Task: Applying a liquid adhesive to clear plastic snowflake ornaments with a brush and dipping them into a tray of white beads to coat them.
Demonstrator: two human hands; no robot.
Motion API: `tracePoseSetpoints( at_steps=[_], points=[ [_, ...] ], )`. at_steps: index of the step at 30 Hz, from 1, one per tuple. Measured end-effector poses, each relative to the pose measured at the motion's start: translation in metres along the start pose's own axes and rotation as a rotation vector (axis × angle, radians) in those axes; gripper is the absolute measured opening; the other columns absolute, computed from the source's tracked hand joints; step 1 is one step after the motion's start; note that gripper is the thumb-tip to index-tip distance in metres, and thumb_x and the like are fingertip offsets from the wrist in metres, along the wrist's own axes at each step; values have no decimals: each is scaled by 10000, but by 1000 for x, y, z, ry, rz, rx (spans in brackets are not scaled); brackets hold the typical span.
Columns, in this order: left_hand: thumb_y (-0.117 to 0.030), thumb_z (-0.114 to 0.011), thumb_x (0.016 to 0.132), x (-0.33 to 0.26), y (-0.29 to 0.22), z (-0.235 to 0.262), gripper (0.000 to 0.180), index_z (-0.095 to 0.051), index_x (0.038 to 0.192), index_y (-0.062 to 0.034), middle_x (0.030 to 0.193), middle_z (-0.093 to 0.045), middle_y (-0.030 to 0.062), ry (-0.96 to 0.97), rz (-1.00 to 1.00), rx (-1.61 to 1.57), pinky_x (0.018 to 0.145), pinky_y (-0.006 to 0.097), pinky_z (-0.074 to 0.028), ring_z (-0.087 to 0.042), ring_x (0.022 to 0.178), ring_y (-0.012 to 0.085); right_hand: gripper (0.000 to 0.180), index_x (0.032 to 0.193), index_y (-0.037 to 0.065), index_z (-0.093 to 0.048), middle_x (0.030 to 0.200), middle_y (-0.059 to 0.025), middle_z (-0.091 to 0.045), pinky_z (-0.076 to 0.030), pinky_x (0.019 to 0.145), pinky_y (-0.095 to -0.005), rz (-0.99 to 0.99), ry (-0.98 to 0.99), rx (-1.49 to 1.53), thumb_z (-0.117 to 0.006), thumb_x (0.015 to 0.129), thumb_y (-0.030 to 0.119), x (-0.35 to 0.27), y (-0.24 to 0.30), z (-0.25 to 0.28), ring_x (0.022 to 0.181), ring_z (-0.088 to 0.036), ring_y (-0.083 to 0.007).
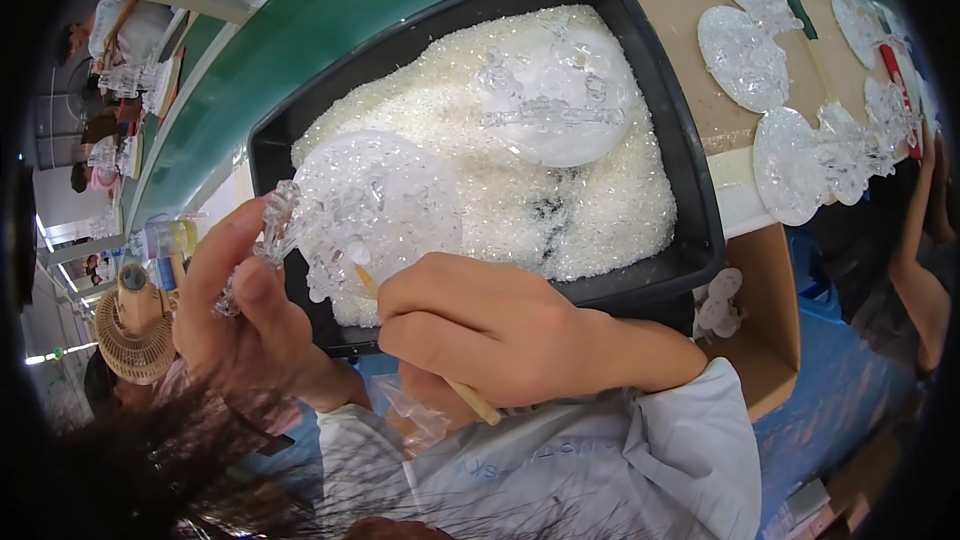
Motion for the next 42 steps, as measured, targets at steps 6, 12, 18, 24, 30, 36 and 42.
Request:
tracePoseSetpoints(
  at_steps=[6,12,18,24,30,36,42],
  points=[
    [-385,-573,1003,-3,1,3,455,-690,1015,54,824,-714,89,5,3,62,513,185,-389,-517,580,56,156,903,-65,-640,878,-201,-645,-551,555,-331,15,-3,25,-728,784,-14,0,1,-1,680,-666,-291],
    [-339,-586,1002,-3,4,-1,413,-695,1018,58,780,-694,57,-77,18,6,499,171,-354,-494,578,36,174,914,-62,-649,861,-200,-646,-559,550,-333,122,-99,-117,-744,783,2,-7,5,1,682,-674,-289],
    [-240,-614,992,-4,8,4,312,-684,1016,63,829,-705,65,-128,52,-23,476,164,-326,-485,569,22,213,944,-61,-654,856,-199,-645,-566,542,-330,218,-20,-194,-753,780,30,-8,9,-5,666,-676,-294],
    [-222,-622,986,-1,4,2,279,-699,1007,45,828,-711,58,-102,17,-7,474,180,-352,-485,540,35,236,959,-58,-654,901,-200,-642,-576,555,-333,300,-58,-208,-758,766,29,-11,9,-8,693,-681,-299],
    [-28,-694,864,2,-1,4,117,-711,928,69,824,-735,130,-37,6,20,610,260,-533,-679,635,200,275,989,-59,-645,923,-207,-648,-586,559,-357,295,-74,-220,-770,757,19,-12,11,-7,696,-684,-316],
    [-26,-732,826,10,-2,1,122,-701,891,73,792,-724,114,-92,-173,-12,564,270,-512,-639,585,212,260,977,-59,-646,921,-214,-650,-586,592,-357,226,-59,-172,-763,748,-21,-9,10,-6,730,-689,-322],
    [-10,-755,796,8,-2,1,129,-702,884,67,783,-720,114,-39,-88,-61,546,267,-498,-615,563,208,263,978,-59,-644,921,-207,-656,-586,612,-356,173,-13,-162,-751,738,-57,-5,9,-5,742,-690,-321]
  ],
)
Point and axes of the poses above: each hand's wrist, its own x-axis towards the middle knuckle, its own z-axis out of the back of the hand, y = z × x, the point moved 5 cm from there along x, towards the middle knuckle
